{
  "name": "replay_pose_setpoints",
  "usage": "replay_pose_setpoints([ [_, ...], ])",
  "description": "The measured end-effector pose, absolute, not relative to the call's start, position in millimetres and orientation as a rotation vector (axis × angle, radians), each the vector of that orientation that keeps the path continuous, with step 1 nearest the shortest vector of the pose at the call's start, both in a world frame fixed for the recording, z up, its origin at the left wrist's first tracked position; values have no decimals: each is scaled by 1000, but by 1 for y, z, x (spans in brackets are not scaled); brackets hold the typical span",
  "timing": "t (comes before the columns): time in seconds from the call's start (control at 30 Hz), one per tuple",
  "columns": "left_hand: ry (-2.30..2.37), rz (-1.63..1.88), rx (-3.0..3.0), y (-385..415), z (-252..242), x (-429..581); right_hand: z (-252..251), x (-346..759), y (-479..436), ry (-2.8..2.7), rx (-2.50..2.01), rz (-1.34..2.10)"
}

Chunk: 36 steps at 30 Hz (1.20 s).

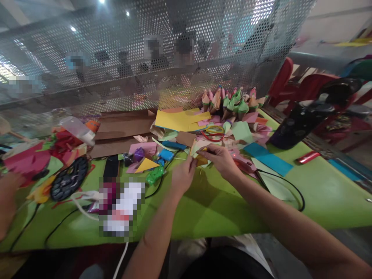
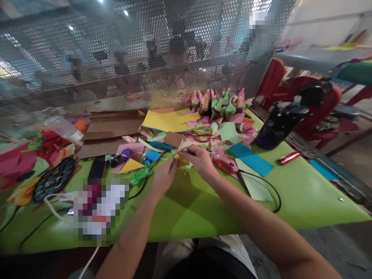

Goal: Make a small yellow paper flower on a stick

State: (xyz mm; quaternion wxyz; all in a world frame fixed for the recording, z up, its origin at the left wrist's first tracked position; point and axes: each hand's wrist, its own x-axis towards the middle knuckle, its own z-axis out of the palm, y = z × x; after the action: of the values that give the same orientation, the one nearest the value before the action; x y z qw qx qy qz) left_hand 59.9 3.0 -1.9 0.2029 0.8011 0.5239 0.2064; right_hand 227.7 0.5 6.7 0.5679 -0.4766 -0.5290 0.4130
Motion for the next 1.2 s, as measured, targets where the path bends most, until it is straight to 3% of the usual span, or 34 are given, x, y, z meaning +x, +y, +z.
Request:
replay_pose_setpoints([
  [0.27, 1119, 933, 1824, 13, -7, 49, 18, 232, 0, -945, -1020, 1117],
  [0.53, 1115, 1076, 2002, 10, 2, 48, 16, 231, 0, -959, -1022, 1109],
  [0.7, 1170, 1068, 2100, 7, 4, 48, 14, 231, 0, -1025, -1064, 1137],
  [0.97, 897, 946, 1575, 7, 1, 54, 11, 228, -1, -1082, -1000, 1151],
  [1.2, 921, 949, 1511, 9, -4, 55, 12, 224, -3, -1063, -986, 1162],
])
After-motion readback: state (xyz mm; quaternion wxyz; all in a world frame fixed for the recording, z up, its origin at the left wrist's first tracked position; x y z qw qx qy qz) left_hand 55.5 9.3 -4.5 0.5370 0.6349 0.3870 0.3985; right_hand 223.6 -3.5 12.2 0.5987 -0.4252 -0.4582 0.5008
